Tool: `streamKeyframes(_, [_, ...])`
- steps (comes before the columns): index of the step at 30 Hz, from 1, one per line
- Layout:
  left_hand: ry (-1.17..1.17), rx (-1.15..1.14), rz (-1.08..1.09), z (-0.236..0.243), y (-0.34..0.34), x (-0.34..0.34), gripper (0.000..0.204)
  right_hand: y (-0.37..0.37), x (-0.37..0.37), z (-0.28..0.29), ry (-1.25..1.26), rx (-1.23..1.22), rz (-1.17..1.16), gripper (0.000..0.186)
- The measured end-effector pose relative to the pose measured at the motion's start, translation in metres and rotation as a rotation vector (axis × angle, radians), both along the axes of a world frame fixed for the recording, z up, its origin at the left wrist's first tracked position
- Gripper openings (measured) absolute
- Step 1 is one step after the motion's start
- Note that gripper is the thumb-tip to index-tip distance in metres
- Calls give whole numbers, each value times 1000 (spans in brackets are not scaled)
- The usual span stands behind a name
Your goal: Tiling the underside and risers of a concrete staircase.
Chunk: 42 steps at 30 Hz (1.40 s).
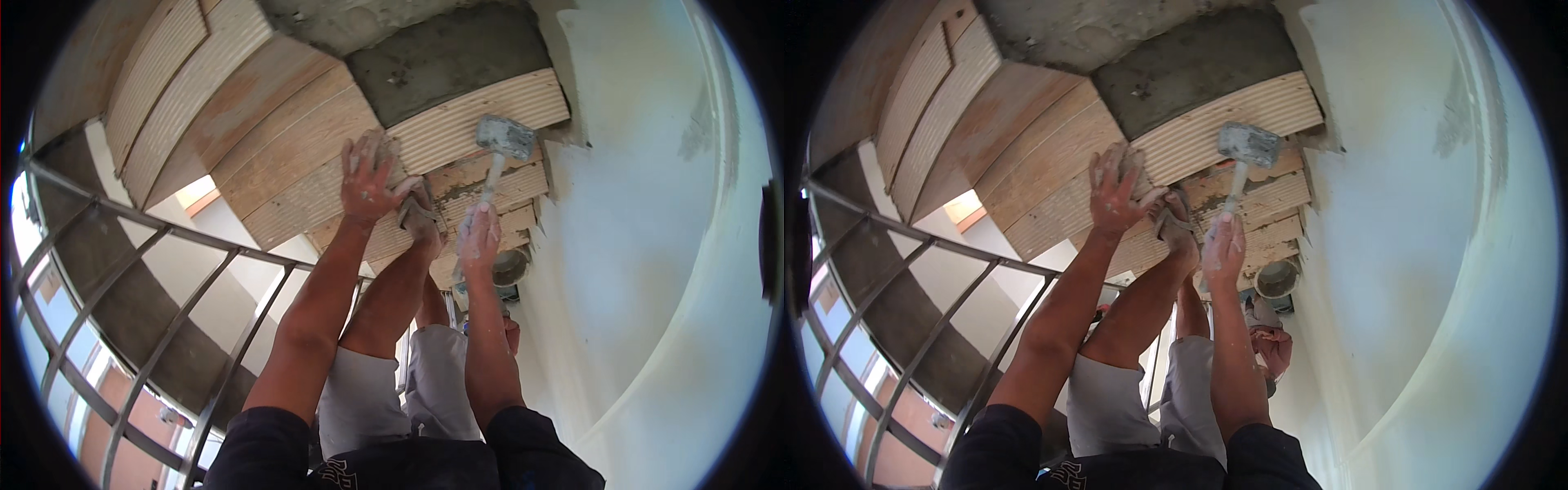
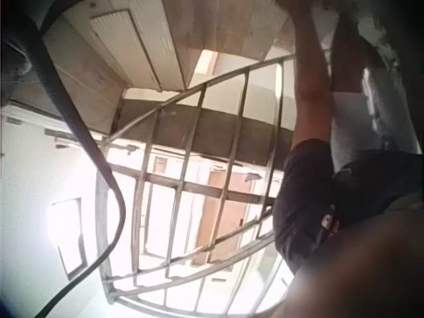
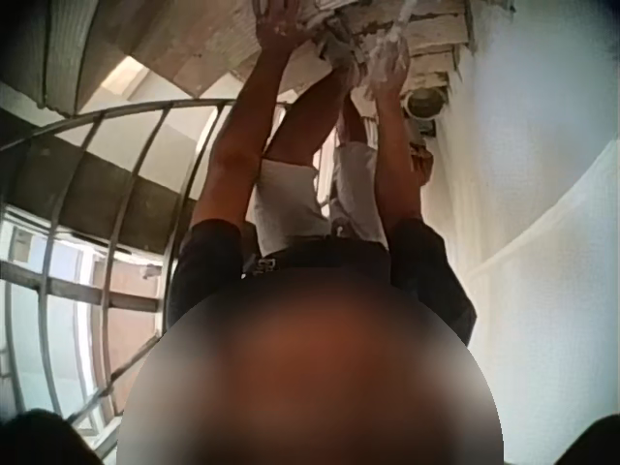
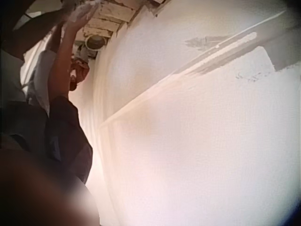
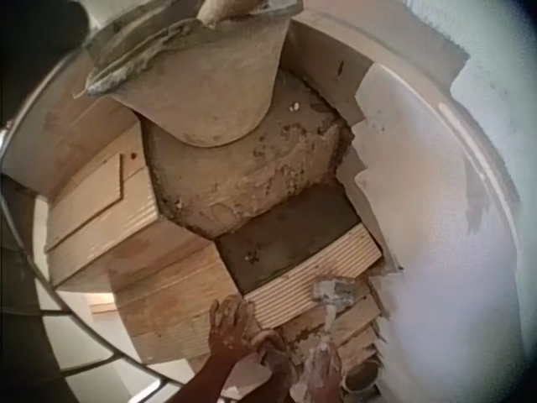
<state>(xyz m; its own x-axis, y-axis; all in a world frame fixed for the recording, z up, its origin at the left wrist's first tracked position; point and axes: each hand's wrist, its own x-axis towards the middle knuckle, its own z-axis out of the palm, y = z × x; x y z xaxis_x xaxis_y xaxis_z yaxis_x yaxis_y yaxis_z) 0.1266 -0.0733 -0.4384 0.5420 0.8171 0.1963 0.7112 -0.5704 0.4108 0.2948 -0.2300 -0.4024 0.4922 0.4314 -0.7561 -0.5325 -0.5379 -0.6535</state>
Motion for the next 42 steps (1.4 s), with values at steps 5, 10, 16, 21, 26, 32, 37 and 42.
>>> streamKeyframes(5, [8, -17, -1, -3, -3, 1, 71, 6, -1, 4, -440, -25, 195, 44])
streamKeyframes(10, [89, 68, -53, -7, -2, 1, 72, 16, 10, 14, -494, -199, 309, 44])
streamKeyframes(16, [39, 64, -78, -7, -4, 5, 73, 14, 13, 24, -495, -241, 409, 44])
streamKeyframes(21, [60, 26, -109, -1, -6, 6, 79, 9, 8, 17, -545, -109, 337, 38])
streamKeyframes(26, [-25, -36, -100, 13, 0, 33, 91, 1, 10, 13, -616, -37, 299, 32])
streamKeyframes(32, [54, -25, -274, 12, 28, 97, 96, -5, 17, 23, -603, -144, 300, 32])
streamKeyframes(37, [16, -3, -365, 4, 32, 106, 89, 11, 42, 27, -825, -128, 359, 31])
streamKeyframes(42, [48, 26, -372, -1, 34, 102, 85, 17, 59, 29, -965, -129, 426, 31])
